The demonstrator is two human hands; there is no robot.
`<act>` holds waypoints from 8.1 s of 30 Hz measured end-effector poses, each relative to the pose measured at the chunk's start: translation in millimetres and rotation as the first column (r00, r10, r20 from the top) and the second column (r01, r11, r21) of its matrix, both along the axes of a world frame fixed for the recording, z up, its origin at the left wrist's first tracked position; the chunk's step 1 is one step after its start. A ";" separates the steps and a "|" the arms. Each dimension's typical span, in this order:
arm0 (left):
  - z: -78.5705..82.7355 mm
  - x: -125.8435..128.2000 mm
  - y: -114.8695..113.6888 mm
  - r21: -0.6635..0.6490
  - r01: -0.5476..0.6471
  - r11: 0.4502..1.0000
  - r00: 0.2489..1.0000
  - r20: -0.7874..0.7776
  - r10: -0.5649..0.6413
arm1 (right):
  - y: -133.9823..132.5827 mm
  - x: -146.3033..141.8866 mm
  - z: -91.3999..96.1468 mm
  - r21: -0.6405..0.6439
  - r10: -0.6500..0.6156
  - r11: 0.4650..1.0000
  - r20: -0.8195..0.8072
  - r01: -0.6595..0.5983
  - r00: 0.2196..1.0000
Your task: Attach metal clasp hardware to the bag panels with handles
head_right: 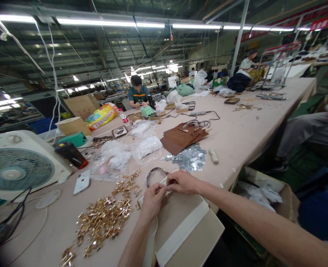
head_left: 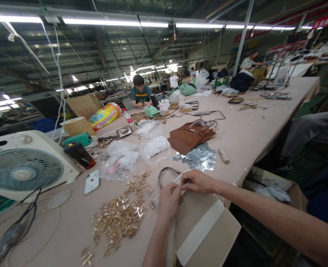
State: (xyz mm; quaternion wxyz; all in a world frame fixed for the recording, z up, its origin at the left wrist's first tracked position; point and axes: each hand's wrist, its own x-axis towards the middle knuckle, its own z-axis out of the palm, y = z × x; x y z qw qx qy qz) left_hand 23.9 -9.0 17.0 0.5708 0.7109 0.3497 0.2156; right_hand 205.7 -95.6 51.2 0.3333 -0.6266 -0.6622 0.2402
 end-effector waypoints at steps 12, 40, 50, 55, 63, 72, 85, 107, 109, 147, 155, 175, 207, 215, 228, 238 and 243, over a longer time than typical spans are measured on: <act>4.4 -11.7 -18.1 0.354 -0.017 0.935 0.999 -0.032 0.030 | -54.3 25.6 -11.1 0.117 -0.166 0.975 -0.192 0.190 0.967; -10.4 -18.4 -25.8 0.550 0.047 0.834 0.992 0.071 -0.103 | 40.2 76.1 -2.5 -0.324 0.208 0.913 -0.153 -0.248 0.966; -13.7 -23.0 -18.2 0.181 -0.145 0.973 0.944 0.321 0.081 | 37.0 74.0 -10.5 -0.291 0.166 0.928 -0.240 -0.234 0.956; -19.0 -25.0 -12.3 0.005 -0.233 0.973 0.890 0.403 0.211 | 37.8 80.5 -11.1 -0.318 0.182 0.907 -0.298 -0.277 0.937; -16.9 -23.1 -10.7 -0.113 -0.273 0.955 0.843 0.451 0.294 | 40.3 87.5 -9.4 -0.380 0.198 0.852 -0.405 -0.361 0.893; -19.2 -18.3 -14.4 -0.140 -0.281 0.950 0.832 0.457 0.313 | 41.3 89.2 -9.3 -0.423 0.144 0.824 -0.486 -0.376 0.862; -15.4 -19.9 -12.5 -0.145 -0.264 0.953 0.859 0.413 0.301 | 48.8 92.4 -7.5 -0.495 0.145 0.771 -0.477 -0.401 0.867; -15.9 -20.0 -11.4 -0.167 -0.269 0.949 0.842 0.438 0.316 | 30.6 77.0 -15.9 -0.260 0.224 0.926 -0.205 -0.274 0.953; -16.4 -19.9 -11.7 -0.168 -0.267 0.949 0.846 0.431 0.314 | 28.7 75.0 -19.2 -0.224 0.217 0.940 -0.195 -0.259 0.956; -14.6 -24.0 -19.1 0.401 0.011 0.916 0.992 0.110 -0.060 | -17.9 -41.9 -36.9 0.253 -0.359 0.812 -0.494 0.526 0.792; -7.3 -33.1 -16.2 0.206 0.157 0.966 0.978 0.102 -0.181 | -28.5 -48.9 -68.3 0.210 -0.346 0.765 -0.663 0.608 0.664; 11.0 -38.4 -16.8 0.109 0.205 0.973 0.977 0.033 -0.209 | -37.0 -63.1 -59.2 0.223 -0.317 0.862 -0.463 0.455 0.828; -0.9 -54.7 -10.5 0.387 0.317 0.866 0.932 0.040 -0.359 | -40.0 -60.8 -42.7 0.309 -0.087 0.943 -0.124 0.122 0.988; 0.5 -55.5 -10.8 0.457 0.333 0.825 0.932 -0.025 -0.363 | -47.3 -49.9 -31.3 0.229 -0.028 0.973 0.064 0.012 0.998; 3.0 -63.2 -6.7 0.048 0.224 0.973 0.946 0.231 -0.229 | -62.0 -85.5 -35.0 0.455 -0.095 0.884 -0.054 0.109 0.994; -3.2 -60.1 10.7 -0.538 0.080 0.839 0.818 0.516 0.252 | -10.5 -35.7 -12.1 0.127 -0.217 0.960 -0.235 0.251 0.948; -7.8 -57.7 11.0 -0.572 0.086 0.816 0.801 0.526 0.285 | 8.9 -37.0 -30.6 0.050 -0.211 0.974 -0.175 0.223 0.962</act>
